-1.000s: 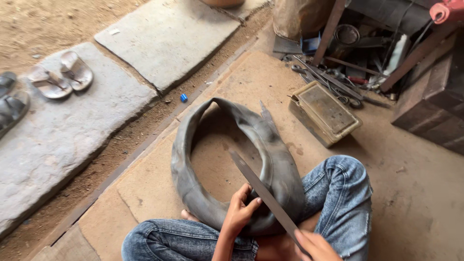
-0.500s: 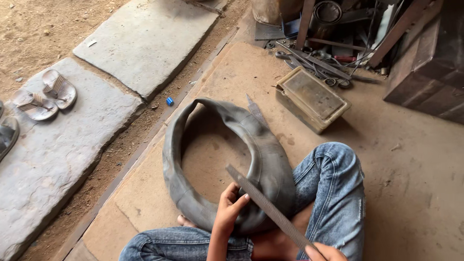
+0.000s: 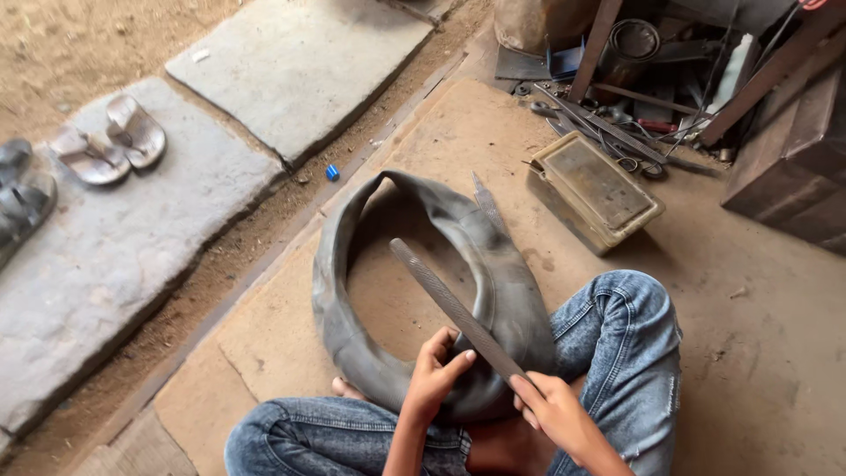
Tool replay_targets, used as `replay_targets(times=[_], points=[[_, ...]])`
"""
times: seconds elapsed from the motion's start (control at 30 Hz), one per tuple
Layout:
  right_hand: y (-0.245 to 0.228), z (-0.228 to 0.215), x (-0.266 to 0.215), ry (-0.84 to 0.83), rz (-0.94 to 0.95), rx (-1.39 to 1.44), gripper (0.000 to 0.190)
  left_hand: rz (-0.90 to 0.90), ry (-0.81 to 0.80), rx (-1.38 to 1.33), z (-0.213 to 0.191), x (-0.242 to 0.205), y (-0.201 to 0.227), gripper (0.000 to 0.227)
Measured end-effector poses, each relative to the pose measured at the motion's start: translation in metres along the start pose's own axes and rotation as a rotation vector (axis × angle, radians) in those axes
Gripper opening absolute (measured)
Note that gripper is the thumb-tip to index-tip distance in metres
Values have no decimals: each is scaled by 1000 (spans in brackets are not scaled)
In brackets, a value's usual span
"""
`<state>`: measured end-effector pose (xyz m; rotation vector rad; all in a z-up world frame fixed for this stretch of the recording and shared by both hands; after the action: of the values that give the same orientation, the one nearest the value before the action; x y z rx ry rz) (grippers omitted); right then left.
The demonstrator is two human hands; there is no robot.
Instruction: The person sits cross-legged on the floor and uses a metal file to scrape the surface of a large rubber tire. They hold the tire steady with one hand while moving the file back and forth across a specific section of the tire's inner surface.
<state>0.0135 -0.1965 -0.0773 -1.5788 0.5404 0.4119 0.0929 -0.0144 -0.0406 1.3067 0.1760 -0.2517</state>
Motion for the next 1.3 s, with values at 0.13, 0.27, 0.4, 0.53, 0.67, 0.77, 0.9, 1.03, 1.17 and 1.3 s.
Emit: replay_targets(times=[0.13, 0.27, 0.4, 0.53, 0.67, 0.77, 0.9, 1.03, 1.17, 1.3], points=[[95, -62, -21, 99, 314, 200, 23, 33, 35, -2, 3, 2, 14, 29], [126, -94, -20, 111, 261, 150, 30, 51, 31, -56, 8, -3, 26, 38], [65, -41, -14, -5, 229, 19, 38, 111, 42, -21, 8, -8, 27, 32], [-17, 2, -8, -10, 58, -56, 44, 154, 90, 132, 2, -3, 13, 20], [-4, -11, -11, 44, 13, -88, 44, 180, 71, 62, -4, 0, 7, 19], [63, -56, -22, 36, 92, -42, 39, 169, 70, 25, -3, 11, 1, 20], [118, -109, -55, -8, 177, -19, 46, 199, 74, 66, -1, 10, -3, 23], [71, -67, -45, 55, 228, -149, 48, 203, 164, 284, -10, 8, 7, 27], [-27, -4, 1, 62, 44, -168, 47, 257, 196, 332, -8, 3, 22, 30], [-59, 8, 2, 52, 17, 2, 42, 235, 153, 288, -5, 1, 18, 26]])
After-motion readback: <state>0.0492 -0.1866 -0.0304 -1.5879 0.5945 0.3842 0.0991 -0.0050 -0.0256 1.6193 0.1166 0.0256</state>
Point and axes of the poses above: each hand's wrist, its own x-axis towards the middle knuckle, its own z-axis out of the palm, y = z × x, the point moved 10 cm from there along x, towards the middle knuckle, and after that the axes turned 13 degrees about y, right-handed, at the moved point
